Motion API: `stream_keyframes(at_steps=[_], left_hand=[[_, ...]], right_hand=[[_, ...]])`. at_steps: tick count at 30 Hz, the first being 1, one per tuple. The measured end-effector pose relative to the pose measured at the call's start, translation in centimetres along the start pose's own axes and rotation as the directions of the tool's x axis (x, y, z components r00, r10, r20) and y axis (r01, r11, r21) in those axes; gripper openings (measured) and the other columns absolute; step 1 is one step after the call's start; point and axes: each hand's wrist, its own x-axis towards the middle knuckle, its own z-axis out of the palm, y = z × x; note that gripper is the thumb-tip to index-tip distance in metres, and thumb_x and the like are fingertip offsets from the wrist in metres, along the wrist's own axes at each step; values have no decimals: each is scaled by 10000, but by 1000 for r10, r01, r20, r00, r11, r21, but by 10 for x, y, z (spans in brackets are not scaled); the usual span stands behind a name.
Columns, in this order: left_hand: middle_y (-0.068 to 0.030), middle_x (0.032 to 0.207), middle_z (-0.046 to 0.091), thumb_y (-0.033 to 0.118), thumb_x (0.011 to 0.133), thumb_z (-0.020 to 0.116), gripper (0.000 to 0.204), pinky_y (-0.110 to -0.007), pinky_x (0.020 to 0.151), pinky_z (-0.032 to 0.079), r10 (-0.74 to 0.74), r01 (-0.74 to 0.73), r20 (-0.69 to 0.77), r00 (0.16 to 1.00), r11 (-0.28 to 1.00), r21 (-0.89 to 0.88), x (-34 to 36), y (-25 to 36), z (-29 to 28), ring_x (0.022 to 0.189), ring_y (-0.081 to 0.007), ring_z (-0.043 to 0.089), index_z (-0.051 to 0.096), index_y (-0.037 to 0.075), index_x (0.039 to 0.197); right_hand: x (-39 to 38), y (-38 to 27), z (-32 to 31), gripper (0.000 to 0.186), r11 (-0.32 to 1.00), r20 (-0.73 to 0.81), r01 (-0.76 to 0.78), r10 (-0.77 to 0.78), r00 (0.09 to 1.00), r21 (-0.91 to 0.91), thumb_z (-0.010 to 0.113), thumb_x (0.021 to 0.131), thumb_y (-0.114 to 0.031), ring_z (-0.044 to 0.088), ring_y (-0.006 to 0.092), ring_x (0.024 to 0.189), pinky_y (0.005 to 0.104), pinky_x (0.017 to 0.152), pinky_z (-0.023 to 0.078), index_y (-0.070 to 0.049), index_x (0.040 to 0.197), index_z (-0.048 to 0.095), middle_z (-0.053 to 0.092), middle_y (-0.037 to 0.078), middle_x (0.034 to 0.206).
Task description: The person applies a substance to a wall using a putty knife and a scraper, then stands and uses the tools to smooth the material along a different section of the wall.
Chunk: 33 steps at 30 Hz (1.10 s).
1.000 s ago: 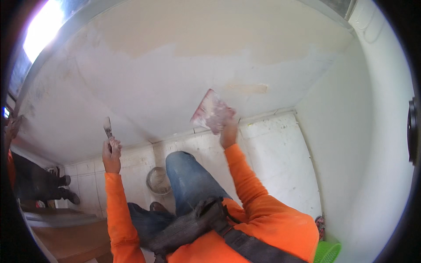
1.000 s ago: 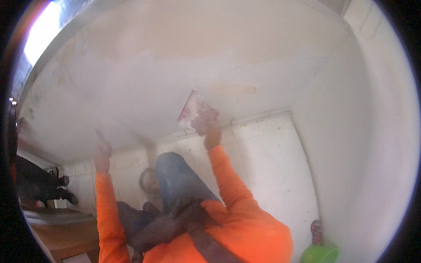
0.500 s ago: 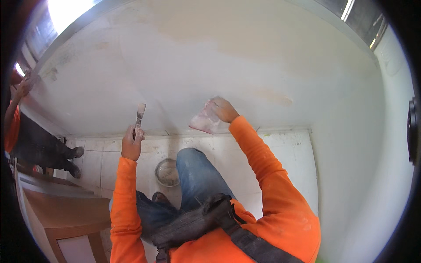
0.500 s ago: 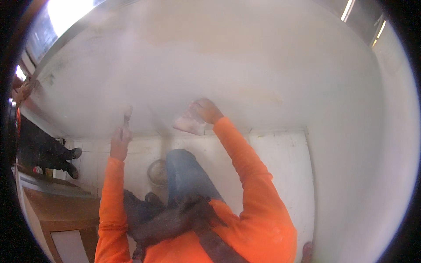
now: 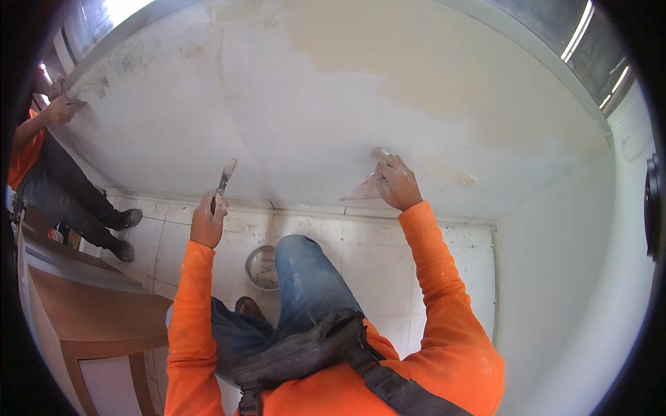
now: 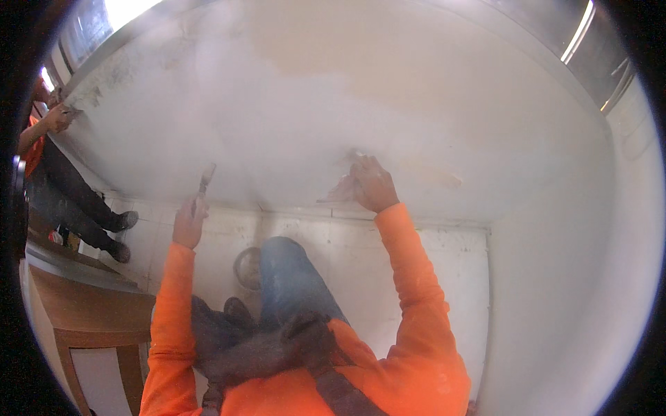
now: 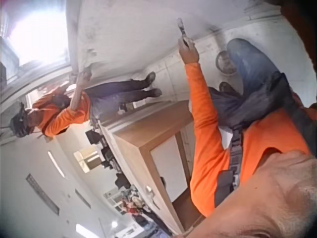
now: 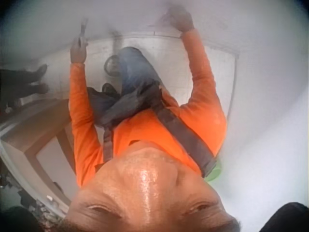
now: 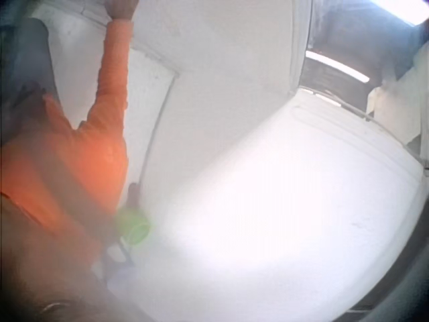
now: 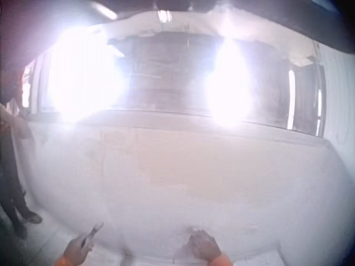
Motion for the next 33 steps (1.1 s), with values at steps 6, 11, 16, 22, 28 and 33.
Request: stream_keyframes(at_steps=[6, 11, 16, 22, 28, 33], left_hand=[[-67, 802, 617, 122, 978, 501, 236, -288, 691, 494, 1, -4, 46, 999, 998, 68, 5, 5, -6, 697, -148, 589, 564, -20, 1156], [-74, 806, 610, 140, 985, 498, 250, -291, 692, 500, 8, -8, 8, 1000, 1000, 23, 5, 18, 2, 715, -148, 597, 568, -19, 1164], [-91, 855, 627, 175, 997, 499, 302, -289, 730, 515, -69, 71, -25, 997, 994, 79, 17, -21, -23, 775, -143, 609, 558, -28, 1213], [-74, 944, 623, 202, 1007, 488, 340, -287, 743, 509, -10, 2, -92, 996, 996, -94, 22, -61, -81, 799, -132, 589, 553, -23, 1253], [-44, 938, 599, 203, 1008, 487, 299, -268, 729, 480, -91, 84, -38, 995, 983, -160, 37, -89, -92, 775, -105, 554, 564, 10, 1224], [-28, 949, 593, 229, 1007, 495, 329, -245, 689, 463, -92, 63, -105, 990, 967, -248, 17, -90, -72, 757, -93, 542, 542, 17, 1255]], right_hand=[[22, 11, 4, 189, 966, -41, -88, 101, 994, 245, 516, 767, -61, 591, 327, 1041, 380, 881, 503, 8, 898, 632, 634, 149, 1141], [31, 8, -29, 215, 829, 249, -318, 224, 942, 460, 508, 787, -81, 583, 212, 941, 325, 835, 486, -7, 946, 633, 626, 92, 1039], [-64, 34, 13, 215, 200, 273, -458, 577, 770, 866, 486, 855, -129, 603, 175, 874, 334, 756, 489, -36, 973, 639, 647, 51, 966], [-211, 97, -15, 178, 103, 6, -199, 878, 479, 975, 500, 859, -28, 634, 195, 883, 348, 801, 538, -24, 1000, 609, 651, 54, 971], [-217, 168, -105, 306, 310, -284, -137, 942, 181, 941, 566, 861, -42, 606, 155, 856, 310, 752, 509, -2, 1163, 594, 627, 52, 995], [-197, 263, -153, 396, 622, -579, -472, 775, 253, 625, 615, 840, -76, 560, 130, 737, 264, 594, 452, 19, 1222, 572, 609, 33, 956]])
